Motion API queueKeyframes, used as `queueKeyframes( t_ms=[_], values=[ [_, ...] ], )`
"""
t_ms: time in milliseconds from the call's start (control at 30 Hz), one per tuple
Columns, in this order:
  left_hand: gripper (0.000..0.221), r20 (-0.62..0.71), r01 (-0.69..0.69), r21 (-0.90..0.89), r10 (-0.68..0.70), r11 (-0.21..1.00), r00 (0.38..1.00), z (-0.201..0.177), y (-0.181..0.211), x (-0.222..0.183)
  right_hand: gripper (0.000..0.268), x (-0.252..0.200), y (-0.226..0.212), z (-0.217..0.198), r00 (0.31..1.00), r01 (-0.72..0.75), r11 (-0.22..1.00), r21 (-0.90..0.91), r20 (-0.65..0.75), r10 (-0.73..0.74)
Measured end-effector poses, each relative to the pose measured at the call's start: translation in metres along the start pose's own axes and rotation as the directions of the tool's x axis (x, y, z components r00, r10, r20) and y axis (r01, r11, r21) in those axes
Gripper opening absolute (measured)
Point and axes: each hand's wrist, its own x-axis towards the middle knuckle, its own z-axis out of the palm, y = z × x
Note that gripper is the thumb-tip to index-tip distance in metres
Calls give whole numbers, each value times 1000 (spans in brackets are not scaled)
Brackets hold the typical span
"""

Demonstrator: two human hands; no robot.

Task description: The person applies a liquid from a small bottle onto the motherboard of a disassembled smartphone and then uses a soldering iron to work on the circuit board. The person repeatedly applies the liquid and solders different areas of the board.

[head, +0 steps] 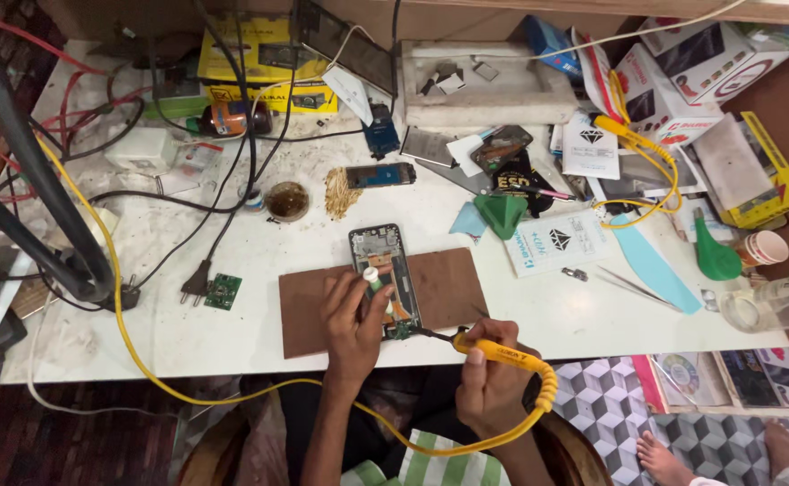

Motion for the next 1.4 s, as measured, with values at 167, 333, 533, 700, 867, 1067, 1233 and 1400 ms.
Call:
queueKeyframes(
  t_ms=[167, 333, 533, 700, 867, 1067, 1233, 1400],
  values=[
    [23, -16, -43, 20, 43, 999, 999, 2, -3, 0, 14, 6, 0, 2, 997, 64, 997, -54, -34, -66],
    [23, -16, -24, 7, 24, 1000, 1000, 2, -2, -1, 12, 10, 0, -3, 999, 50, 993, -106, -15, -52],
    [24, -9, -12, 9, 12, 1000, 1000, 2, 1, -3, 12, 9, -5, -1, 999, -32, 998, -61, 14, 32],
    [25, -21, 25, -8, -25, 1000, 999, 2, -2, -5, 19, 7, -14, 0, 984, -148, 977, 156, 121, 130],
    [24, -18, 39, -25, -39, 999, 999, 4, -6, -8, 16, 7, -25, -4, 999, -11, 1000, -1, 52, 11],
    [25, -23, -2, 22, 3, 1000, 1000, 2, -5, -7, 17, 5, -28, -2, 994, -104, 994, 28, 29, 103],
    [25, -32, -7, 48, 9, 999, 999, 2, -3, -6, 15, -6, -16, -3, 959, -283, 948, 147, 10, 284],
    [23, 10, 184, -176, -185, 967, 983, 1, 1, -5, 15, -23, 22, 8, 949, 130, 969, 212, -310, -59]
  ],
)
